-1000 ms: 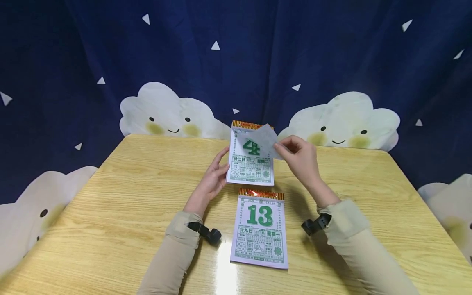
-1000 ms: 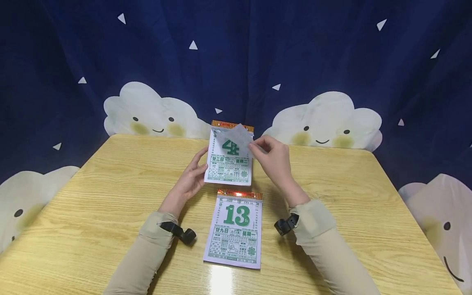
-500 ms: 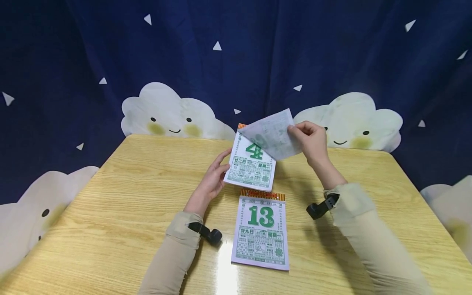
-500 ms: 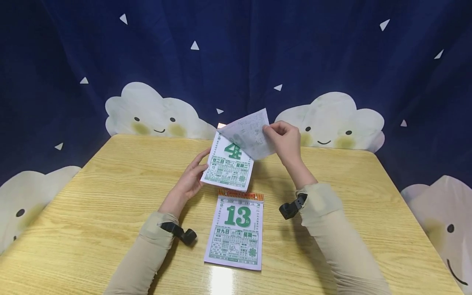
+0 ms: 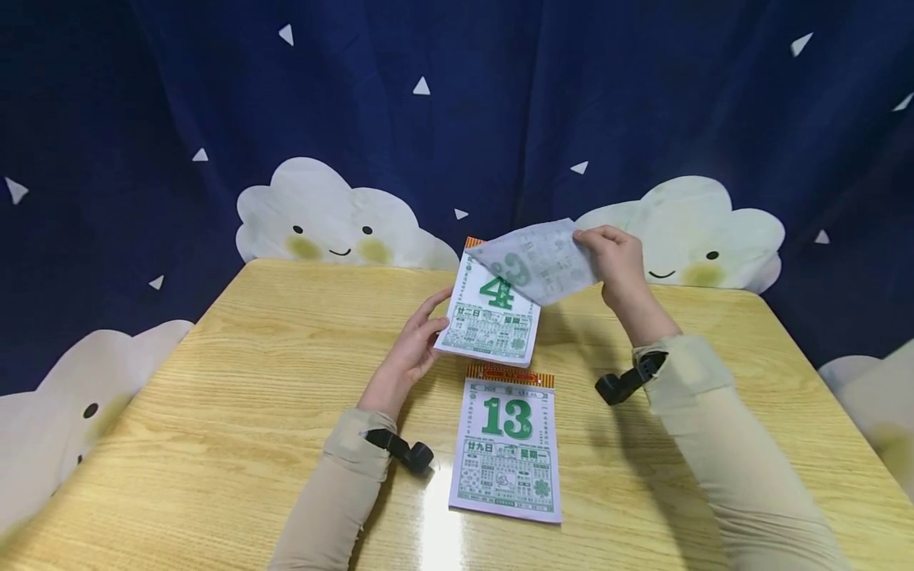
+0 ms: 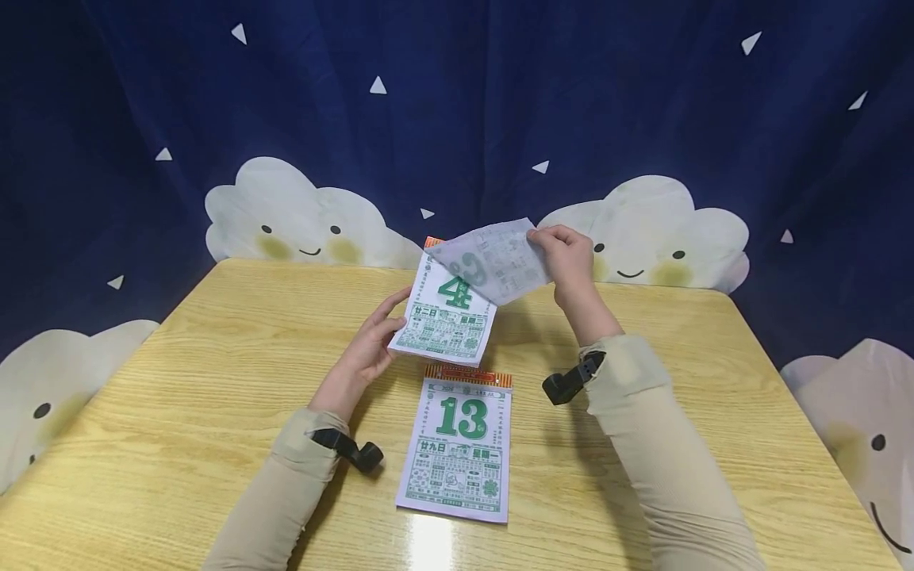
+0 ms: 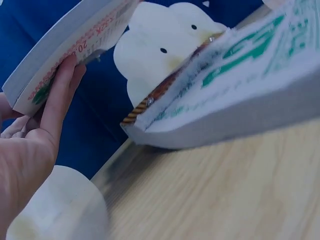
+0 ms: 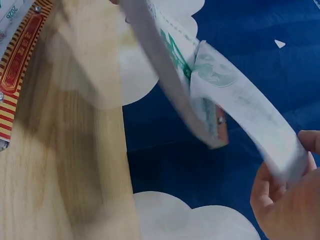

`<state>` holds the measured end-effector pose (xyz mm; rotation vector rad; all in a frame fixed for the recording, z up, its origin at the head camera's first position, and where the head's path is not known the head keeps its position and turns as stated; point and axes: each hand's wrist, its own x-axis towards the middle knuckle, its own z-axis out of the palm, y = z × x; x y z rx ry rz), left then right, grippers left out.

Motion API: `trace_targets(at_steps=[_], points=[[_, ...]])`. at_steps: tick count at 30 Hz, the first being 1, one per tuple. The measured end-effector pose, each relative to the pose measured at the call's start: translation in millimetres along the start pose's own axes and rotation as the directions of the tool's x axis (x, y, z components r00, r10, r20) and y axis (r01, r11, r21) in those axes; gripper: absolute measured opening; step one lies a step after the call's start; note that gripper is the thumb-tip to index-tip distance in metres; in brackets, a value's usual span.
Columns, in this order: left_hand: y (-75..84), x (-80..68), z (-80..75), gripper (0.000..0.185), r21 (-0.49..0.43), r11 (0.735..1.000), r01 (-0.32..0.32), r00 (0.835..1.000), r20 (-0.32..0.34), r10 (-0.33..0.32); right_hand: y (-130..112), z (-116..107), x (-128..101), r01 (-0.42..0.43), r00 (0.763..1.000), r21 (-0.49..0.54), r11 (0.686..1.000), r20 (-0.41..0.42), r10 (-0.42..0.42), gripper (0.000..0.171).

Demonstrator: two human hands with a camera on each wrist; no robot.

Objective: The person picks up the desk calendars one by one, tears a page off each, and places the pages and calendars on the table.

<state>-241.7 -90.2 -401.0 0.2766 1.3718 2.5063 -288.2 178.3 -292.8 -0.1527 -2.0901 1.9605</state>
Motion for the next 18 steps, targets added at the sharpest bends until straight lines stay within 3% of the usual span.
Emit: trace_targets(at_steps=[8, 16, 18], points=[[2.2, 0.0, -0.6, 0.052, -0.054, 0.998, -0.018, 1.0, 0.007, 0.018, 5.3, -8.6, 6.6, -0.115, 0.992, 0.065, 0.991, 0.053, 0.112, 0.017], [5.5, -1.0, -6.0, 0.054, 0.032, 0.999, -0.032, 0.997, 0.069, 0.029, 8.3, -9.5, 8.2, -0.103, 0.991, 0.024, 0.994, 0.088, 0.101, 0.007], [6.1, -0.7, -6.9, 0.054, 0.053, 0.998, -0.034, 0.997, 0.072, 0.03, 8.3, -10.5, 9.2, -0.107, 0.99, -0.006, 0.994, 0.094, 0.107, 0.018]])
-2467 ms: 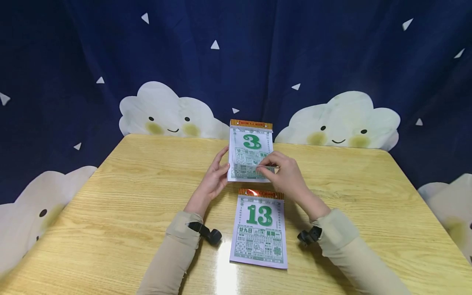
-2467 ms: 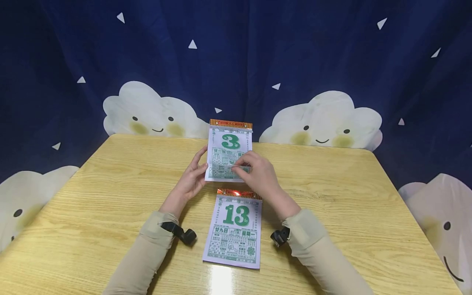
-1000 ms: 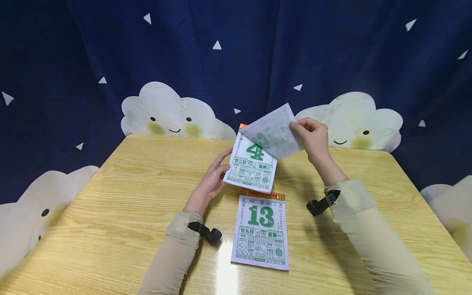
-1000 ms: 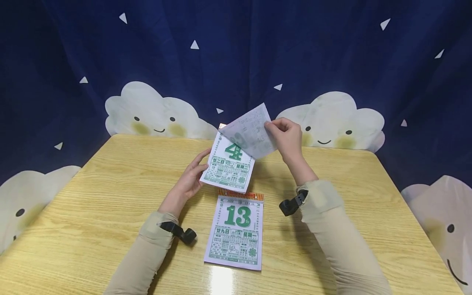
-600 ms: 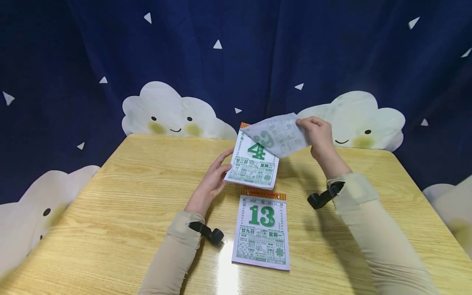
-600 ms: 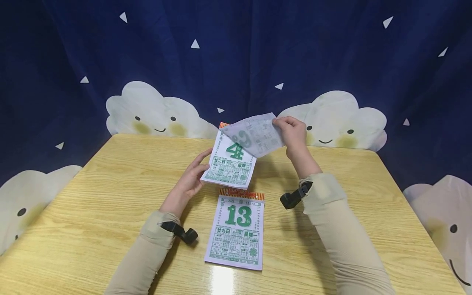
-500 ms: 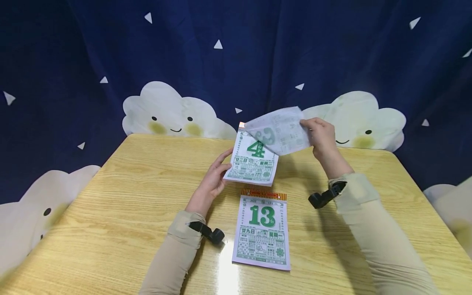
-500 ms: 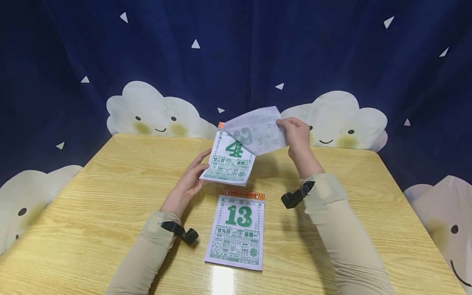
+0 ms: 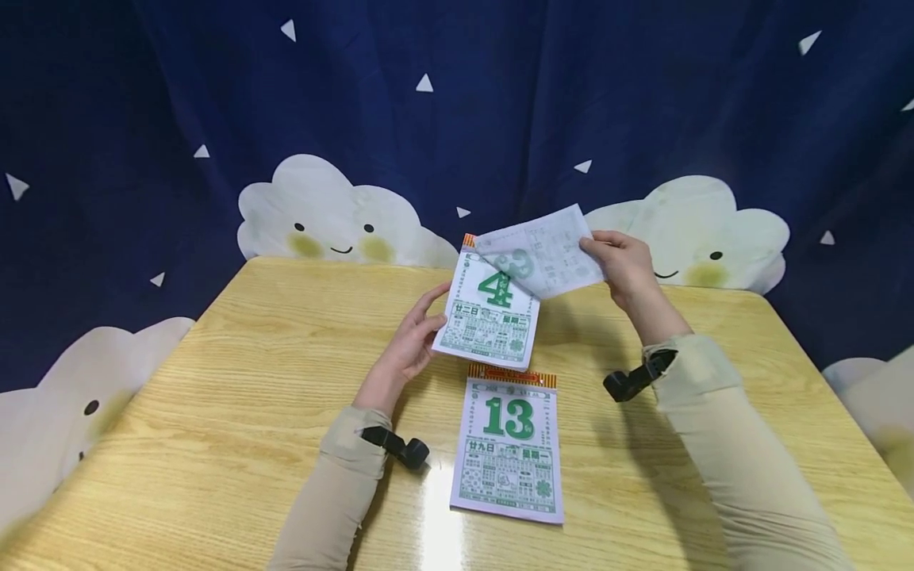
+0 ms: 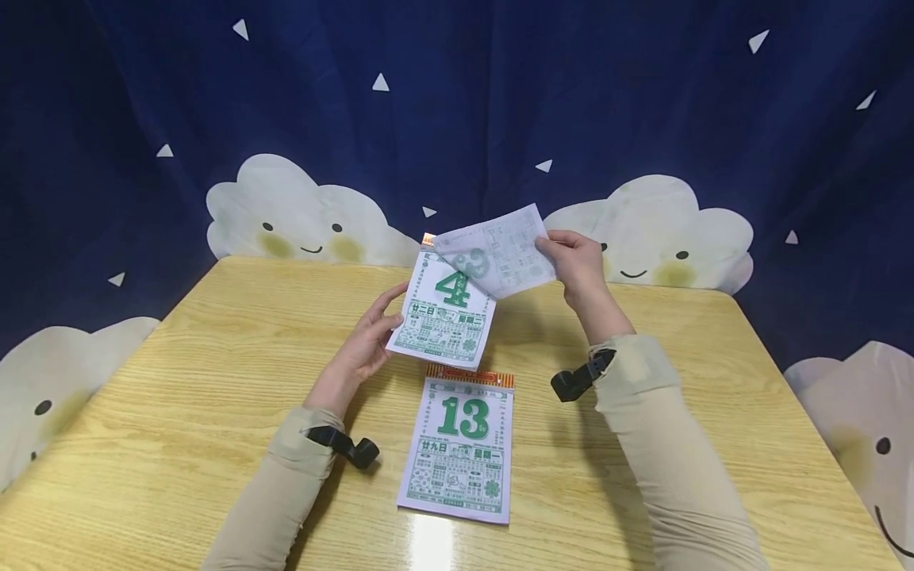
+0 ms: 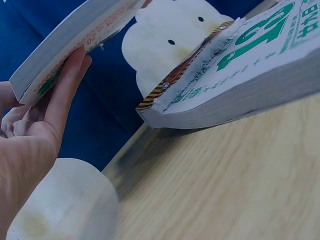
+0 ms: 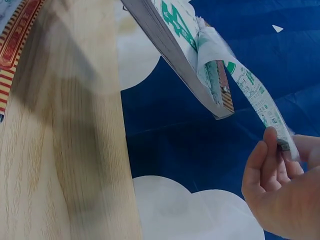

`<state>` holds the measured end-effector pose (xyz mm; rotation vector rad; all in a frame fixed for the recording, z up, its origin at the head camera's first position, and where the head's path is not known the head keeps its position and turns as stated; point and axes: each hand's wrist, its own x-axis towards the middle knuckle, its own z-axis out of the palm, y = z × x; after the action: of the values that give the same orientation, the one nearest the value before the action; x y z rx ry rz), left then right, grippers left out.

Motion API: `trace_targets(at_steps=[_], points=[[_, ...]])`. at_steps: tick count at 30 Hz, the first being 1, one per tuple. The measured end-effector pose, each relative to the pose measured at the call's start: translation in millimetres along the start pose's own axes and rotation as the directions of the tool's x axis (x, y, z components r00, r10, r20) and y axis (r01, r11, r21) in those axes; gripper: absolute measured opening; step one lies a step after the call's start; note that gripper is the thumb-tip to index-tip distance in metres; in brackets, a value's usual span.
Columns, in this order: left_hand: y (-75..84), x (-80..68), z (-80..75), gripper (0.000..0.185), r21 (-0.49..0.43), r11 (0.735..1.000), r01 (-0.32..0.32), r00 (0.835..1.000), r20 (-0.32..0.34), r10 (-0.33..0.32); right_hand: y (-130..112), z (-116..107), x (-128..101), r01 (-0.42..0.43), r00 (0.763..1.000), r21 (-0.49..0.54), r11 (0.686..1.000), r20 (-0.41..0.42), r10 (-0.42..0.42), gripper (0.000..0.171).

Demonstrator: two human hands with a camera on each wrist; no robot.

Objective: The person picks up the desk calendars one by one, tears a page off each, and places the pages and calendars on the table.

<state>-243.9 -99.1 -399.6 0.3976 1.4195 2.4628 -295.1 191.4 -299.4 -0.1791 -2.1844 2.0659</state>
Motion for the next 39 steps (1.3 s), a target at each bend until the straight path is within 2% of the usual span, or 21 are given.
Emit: trace_targets(at_steps=[4, 6, 11, 14, 22, 26, 30, 33, 35, 39], points=[[1.3, 0.7, -0.8, 0.053, 0.03, 1.0, -0.009, 1.0, 0.012, 0.009, -2, -1, 1, 0.002, 1.0, -0.082, 0.997, -0.01, -0.002, 0.033], [1.3, 0.7, -0.8, 0.053, 0.039, 0.999, -0.007, 1.0, 0.014, 0.007, -4, 0, 1, 0.007, 1.0, -0.12, 0.993, -0.017, -0.009, 0.03], [0.2, 0.8, -0.8, 0.053, 0.058, 0.998, 0.007, 1.0, 0.006, -0.007, -7, 1, 1, 0.036, 0.999, -0.164, 0.986, -0.032, -0.042, 0.008], [-0.5, 1.2, -1.0, 0.053, 0.062, 0.998, 0.008, 1.0, 0.003, -0.008, -9, 1, 0, 0.039, 0.998, -0.184, 0.982, -0.036, -0.046, 0.01], [0.3, 0.7, 2.5, 0.053, -0.005, 1.0, -0.004, 0.999, -0.046, 0.004, -16, 1, -2, -0.009, 1.0, -0.152, 0.988, -0.028, 0.005, 0.009], [1.8, 1.0, 6.7, 0.052, -0.059, 0.998, -0.019, 0.998, -0.068, 0.015, -16, 0, 0, -0.066, 0.998, -0.097, 0.993, -0.009, 0.066, 0.011], [4.2, 1.1, 10.9, 0.052, -0.091, 0.995, -0.026, 0.998, -0.054, 0.021, -16, -2, 0, -0.125, 0.992, -0.011, 0.992, -0.017, 0.124, 0.014], [6.6, 0.6, 13.2, 0.052, -0.079, 0.997, -0.02, 0.999, -0.039, 0.017, -15, -3, 0, -0.114, 0.993, 0.031, 0.993, -0.012, 0.115, 0.018], [8.3, -0.1, 13.9, 0.053, -0.062, 0.998, -0.016, 0.999, -0.033, 0.014, -14, -4, 0, -0.084, 0.996, 0.014, 0.996, 0.001, 0.084, 0.026], [10.9, -1.8, 13.5, 0.054, -0.023, 0.999, -0.022, 1.0, -0.022, 0.022, -14, -5, 0, -0.041, 0.999, -0.09, 0.995, 0.024, 0.043, 0.041]])
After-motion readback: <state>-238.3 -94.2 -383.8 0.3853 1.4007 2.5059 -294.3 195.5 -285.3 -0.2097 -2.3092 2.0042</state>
